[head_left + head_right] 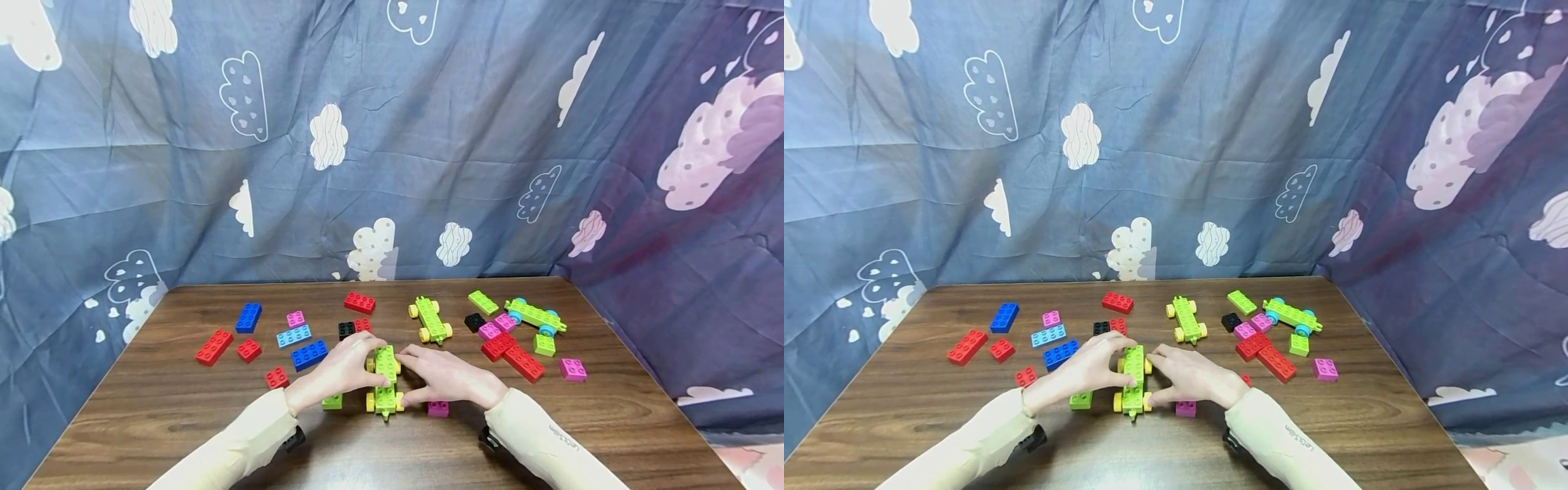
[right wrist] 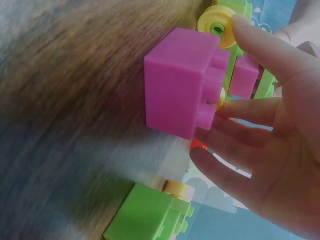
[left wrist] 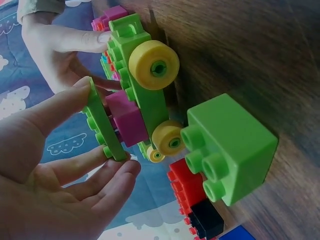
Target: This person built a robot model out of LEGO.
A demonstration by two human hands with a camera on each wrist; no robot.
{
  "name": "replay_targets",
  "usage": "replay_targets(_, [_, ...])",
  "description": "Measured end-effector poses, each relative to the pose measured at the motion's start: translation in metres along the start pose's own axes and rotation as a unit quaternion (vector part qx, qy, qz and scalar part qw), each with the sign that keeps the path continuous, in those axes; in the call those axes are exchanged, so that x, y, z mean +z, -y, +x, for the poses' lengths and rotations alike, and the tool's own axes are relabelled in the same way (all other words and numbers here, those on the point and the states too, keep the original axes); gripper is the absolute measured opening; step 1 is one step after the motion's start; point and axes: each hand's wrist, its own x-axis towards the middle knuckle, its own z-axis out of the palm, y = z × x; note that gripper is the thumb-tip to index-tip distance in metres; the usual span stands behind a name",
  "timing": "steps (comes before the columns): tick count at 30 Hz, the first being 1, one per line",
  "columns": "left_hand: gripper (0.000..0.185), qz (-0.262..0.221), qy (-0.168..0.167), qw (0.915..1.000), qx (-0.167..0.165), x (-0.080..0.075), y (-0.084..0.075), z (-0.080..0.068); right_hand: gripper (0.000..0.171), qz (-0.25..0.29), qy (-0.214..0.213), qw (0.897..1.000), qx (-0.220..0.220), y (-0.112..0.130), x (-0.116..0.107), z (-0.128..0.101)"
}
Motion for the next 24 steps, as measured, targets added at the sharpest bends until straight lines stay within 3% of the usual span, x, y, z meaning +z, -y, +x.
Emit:
replay_targets(13, [0.058, -0.012, 0.022, 0.9997, -0.003, -0.0039, 0.0013, -0.0018, 0.075, 0.007, 0.007, 1.0, 0.009, 0.0003, 0.0006, 0.0009])
replay_targets(24, [0.057, 0.008, 0.014, 0.9999, 0.001, -0.002, 0.0, -0.0016, 0.075, -0.001, 0.0, 1.0, 0.006, 0.0003, 0.0008, 0.0])
